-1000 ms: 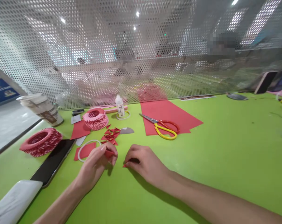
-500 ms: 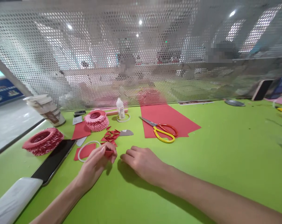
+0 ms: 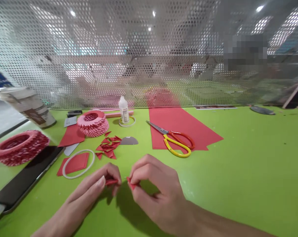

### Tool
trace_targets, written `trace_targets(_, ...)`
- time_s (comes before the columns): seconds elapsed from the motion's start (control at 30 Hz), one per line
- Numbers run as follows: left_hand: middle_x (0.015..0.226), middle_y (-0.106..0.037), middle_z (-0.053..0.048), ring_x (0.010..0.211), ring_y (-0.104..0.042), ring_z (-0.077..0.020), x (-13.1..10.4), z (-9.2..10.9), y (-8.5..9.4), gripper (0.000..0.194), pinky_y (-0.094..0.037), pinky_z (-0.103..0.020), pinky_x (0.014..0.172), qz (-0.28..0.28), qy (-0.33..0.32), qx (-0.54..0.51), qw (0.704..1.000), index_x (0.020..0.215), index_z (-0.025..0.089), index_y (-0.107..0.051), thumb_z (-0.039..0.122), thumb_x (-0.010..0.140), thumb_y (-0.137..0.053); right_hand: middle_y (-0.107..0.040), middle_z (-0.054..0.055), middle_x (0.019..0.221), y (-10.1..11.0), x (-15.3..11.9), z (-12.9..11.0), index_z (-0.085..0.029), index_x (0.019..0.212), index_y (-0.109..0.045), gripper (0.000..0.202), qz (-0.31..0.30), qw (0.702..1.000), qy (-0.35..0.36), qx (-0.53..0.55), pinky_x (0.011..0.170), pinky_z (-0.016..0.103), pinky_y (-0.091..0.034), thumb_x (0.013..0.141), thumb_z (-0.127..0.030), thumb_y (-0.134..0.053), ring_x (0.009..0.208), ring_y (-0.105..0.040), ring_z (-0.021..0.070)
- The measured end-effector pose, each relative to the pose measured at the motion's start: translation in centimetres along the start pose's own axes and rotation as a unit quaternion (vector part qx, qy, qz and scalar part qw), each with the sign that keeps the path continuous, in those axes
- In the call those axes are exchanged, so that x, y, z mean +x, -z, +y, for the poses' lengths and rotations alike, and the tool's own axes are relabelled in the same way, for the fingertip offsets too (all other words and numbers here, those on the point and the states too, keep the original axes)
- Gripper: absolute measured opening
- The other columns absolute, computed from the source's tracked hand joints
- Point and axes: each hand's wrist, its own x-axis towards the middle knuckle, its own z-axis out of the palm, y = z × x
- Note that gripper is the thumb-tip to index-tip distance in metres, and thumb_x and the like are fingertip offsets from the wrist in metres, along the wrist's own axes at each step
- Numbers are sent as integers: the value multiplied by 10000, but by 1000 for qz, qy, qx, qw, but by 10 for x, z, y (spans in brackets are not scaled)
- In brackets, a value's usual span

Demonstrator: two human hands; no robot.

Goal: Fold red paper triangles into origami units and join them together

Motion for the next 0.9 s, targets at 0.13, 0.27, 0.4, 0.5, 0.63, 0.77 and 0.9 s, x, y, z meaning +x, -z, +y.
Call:
trace_targets(0.13, 928, -618, -32, 875, -529, -215, 0, 6, -4, 444, -400, -304, 809, -7, 21, 39, 999, 984, 242, -649, 637, 1070, -465, -729, 22, 850, -3, -3, -4, -268, 969, -676, 302, -7, 1000, -6, 26, 623, 278, -583, 828, -1, -658, 712, -714, 169)
trace_targets(0.27, 925, -645, -26, 879, -558, -226, 0, 10, -4, 440, -421, -301, 819, -4, 34, 57, 998, 969, 258, -660, 651, 1054, -479, -756, 20, 841, -4, -2, -4, -267, 958, -691, 316, -14, 999, -27, 35, 641, 262, -598, 815, 14, -662, 718, -737, 164)
trace_targets(0.4, 918, -674, -24, 850, -570, -228, 0, 13, -5, 409, -435, -294, 792, 5, 34, 70, 997, 974, 267, -679, 629, 1049, -503, -767, 17, 841, -4, -1, -4, -272, 961, -712, 310, -21, 998, -39, 55, 640, 276, -604, 817, 1, -695, 721, -742, 177)
trace_targets(0.5, 909, -681, -30, 849, -584, -232, 1, 14, -6, 412, -446, -296, 794, 3, 22, 73, 997, 971, 262, -681, 621, 1053, -496, -769, 16, 867, -4, -4, -3, -274, 969, -719, 292, -22, 995, -64, 68, 670, 292, -601, 852, -7, -707, 743, -736, 180)
trace_targets(0.63, 912, -695, -45, 851, -587, -239, 3, 12, -7, 434, -448, -300, 784, 6, 10, 74, 997, 974, 250, -697, 619, 1057, -483, -767, 21, 885, -4, -7, -1, -265, 970, -718, 279, -30, 993, -84, 74, 692, 304, -588, 869, -6, -699, 766, -728, 182)
trace_targets(0.77, 934, -704, -55, 870, -590, -240, 2, 10, -6, 418, -451, -300, 796, 4, 13, 68, 998, 992, 243, -708, 591, 1064, -490, -760, 19, 880, -5, -6, 0, -250, 950, -710, 242, -26, 993, -85, 77, 690, 293, -573, 883, -18, -693, 760, -719, 169)
trace_targets(0.9, 922, -691, -40, 856, -584, -225, 2, 9, -6, 411, -438, -287, 789, 1, 13, 72, 997, 985, 246, -691, 592, 1070, -484, -751, 19, 862, -6, -6, 0, -246, 928, -706, 204, -20, 990, -109, 89, 695, 291, -567, 907, -44, -702, 763, -715, 169)
